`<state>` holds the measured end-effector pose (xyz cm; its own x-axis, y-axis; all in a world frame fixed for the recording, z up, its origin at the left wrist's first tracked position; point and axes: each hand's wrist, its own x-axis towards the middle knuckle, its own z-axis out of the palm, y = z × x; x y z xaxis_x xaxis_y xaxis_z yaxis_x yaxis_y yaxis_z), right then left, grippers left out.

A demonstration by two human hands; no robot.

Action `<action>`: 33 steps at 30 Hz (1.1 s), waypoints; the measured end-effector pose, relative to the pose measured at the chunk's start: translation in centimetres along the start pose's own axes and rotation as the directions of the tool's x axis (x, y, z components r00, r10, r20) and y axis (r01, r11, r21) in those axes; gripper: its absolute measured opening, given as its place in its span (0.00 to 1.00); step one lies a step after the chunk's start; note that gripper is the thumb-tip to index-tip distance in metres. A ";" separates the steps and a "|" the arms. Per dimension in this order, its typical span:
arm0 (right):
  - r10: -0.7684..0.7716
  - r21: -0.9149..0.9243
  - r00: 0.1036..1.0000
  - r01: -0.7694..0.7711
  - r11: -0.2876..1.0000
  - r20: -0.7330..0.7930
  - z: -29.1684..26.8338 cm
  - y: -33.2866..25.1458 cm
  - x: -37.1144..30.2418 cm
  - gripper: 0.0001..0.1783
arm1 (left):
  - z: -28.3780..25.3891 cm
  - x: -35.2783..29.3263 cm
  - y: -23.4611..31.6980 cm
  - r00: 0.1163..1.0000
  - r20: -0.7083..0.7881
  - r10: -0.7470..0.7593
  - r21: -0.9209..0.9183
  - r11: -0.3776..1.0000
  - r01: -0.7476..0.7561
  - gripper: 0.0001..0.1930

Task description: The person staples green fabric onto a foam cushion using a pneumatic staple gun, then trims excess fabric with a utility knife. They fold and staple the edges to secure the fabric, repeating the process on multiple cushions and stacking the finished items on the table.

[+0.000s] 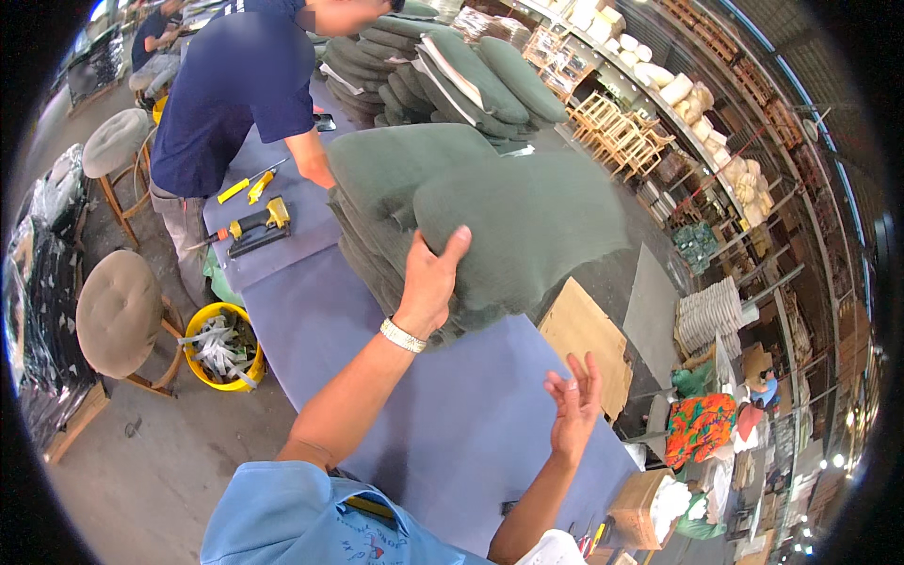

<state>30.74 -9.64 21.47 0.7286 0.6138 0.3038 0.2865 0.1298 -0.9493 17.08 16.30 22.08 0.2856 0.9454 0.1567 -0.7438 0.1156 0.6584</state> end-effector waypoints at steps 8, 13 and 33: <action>0.237 0.013 0.970 -0.237 0.971 -0.048 7.7 3.8 6.1 0.36 | -13.2 4.5 4.7 0.962 -0.185 -0.202 0.197 0.951 0.238 0.35; 0.362 -0.165 0.919 -0.386 0.908 -0.157 10.7 5.1 13.4 0.43 | -14.1 12.7 6.7 0.964 -0.111 -0.243 0.352 0.897 0.267 0.40; 0.087 -0.411 0.996 -0.074 0.909 0.013 15.9 -1.9 18.2 0.26 | -13.5 20.1 6.2 0.947 0.009 -0.322 0.092 0.943 0.320 0.32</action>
<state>33.55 13.61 27.55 0.7427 0.6328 0.2192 0.4621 -0.2474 -0.8516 10.04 40.13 19.41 0.5148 0.8554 -0.0571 -0.5546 0.3831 0.7387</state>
